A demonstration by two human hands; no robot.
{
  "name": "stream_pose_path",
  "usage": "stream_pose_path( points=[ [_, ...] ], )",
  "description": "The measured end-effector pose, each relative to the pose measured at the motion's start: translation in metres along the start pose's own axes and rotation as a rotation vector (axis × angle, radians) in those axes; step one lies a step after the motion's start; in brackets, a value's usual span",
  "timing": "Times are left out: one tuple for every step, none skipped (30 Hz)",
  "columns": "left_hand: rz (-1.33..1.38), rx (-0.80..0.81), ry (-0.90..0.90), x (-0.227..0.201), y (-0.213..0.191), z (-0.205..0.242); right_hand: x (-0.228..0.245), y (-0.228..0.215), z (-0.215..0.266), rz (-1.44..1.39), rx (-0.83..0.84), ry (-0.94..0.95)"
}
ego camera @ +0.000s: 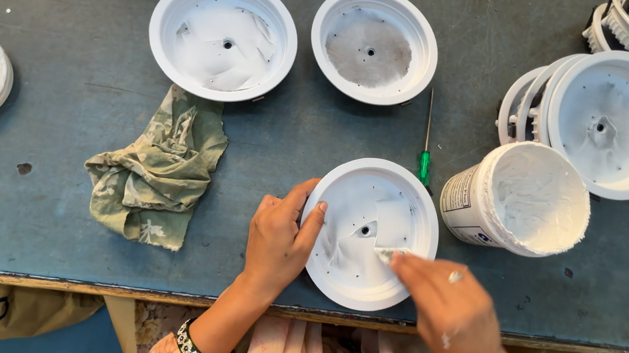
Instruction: The person scoops white paste from a tub and spreads it onto the interior surface of circular plastic components using a small metal spatula. They wipe the tool on a cloth between applications and handle several components one at a time, stacking some finished pieces on the table.
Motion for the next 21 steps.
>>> stream_pose_path(
  points=[
    [0.002,0.0,0.005,0.0,0.0,0.0,-0.005,-0.003,-0.009,-0.015,-0.006,0.01],
    [0.002,0.003,0.005,0.001,0.0,0.0,-0.007,-0.003,-0.018,0.005,-0.029,0.012],
    [0.001,0.005,0.001,0.001,0.001,0.0,-0.008,0.0,-0.028,0.024,-0.05,0.013],
    [-0.001,0.007,-0.002,0.001,0.001,0.001,-0.009,0.001,-0.036,0.043,-0.072,0.013],
    [0.006,-0.002,0.016,-0.001,0.0,0.001,-0.008,0.003,-0.043,0.028,-0.077,-0.013],
    [0.012,-0.011,0.033,-0.003,-0.001,-0.001,-0.007,0.005,-0.048,0.012,-0.081,-0.04],
    [0.018,-0.019,0.05,-0.004,-0.002,-0.002,-0.005,0.005,-0.05,-0.003,-0.085,-0.067],
    [0.012,-0.025,0.036,-0.002,-0.003,-0.002,-0.005,0.009,-0.05,0.008,-0.057,-0.068],
    [0.011,-0.028,0.018,-0.001,-0.003,0.0,-0.004,0.011,-0.045,0.021,-0.024,-0.065],
    [0.01,-0.031,0.001,0.0,-0.003,0.001,-0.004,0.012,-0.038,0.034,0.009,-0.062],
    [0.006,-0.02,-0.006,0.001,-0.002,0.001,-0.003,0.011,-0.031,0.025,0.032,-0.066],
    [0.002,-0.009,-0.013,0.002,-0.001,0.002,-0.001,0.01,-0.022,0.017,0.055,-0.07],
    [-0.001,0.001,-0.018,0.002,0.0,0.001,0.002,0.008,-0.014,0.009,0.076,-0.074],
    [0.003,-0.004,-0.007,0.0,0.0,0.0,0.006,0.006,-0.004,0.005,0.089,-0.074],
    [0.004,-0.01,0.003,-0.001,-0.001,0.0,0.011,0.004,0.006,-0.001,0.103,-0.076],
    [0.006,-0.015,0.013,-0.003,-0.002,0.0,0.014,0.002,0.012,-0.006,0.116,-0.078],
    [0.009,-0.016,0.018,-0.003,-0.003,0.0,0.014,0.001,0.013,-0.026,0.121,-0.078],
    [0.011,-0.017,0.024,-0.004,-0.003,-0.001,0.014,-0.001,0.014,-0.045,0.125,-0.079],
    [0.015,-0.018,0.032,-0.005,-0.003,-0.002,0.014,-0.004,0.014,-0.062,0.127,-0.079],
    [0.018,-0.012,0.023,-0.005,-0.002,-0.003,0.008,-0.009,0.009,-0.073,0.092,-0.043],
    [0.018,-0.005,0.011,-0.004,-0.001,-0.002,0.0,-0.012,0.0,-0.086,0.059,-0.007]
  ],
)
Point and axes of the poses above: each hand's wrist, its own z-axis away from the middle knuckle, its own y-axis out of the palm, x = y × z, the point moved 10 cm from there along -z, towards the middle knuckle, and after that the axes turned 14 degrees about y, right-handed, at the moved point
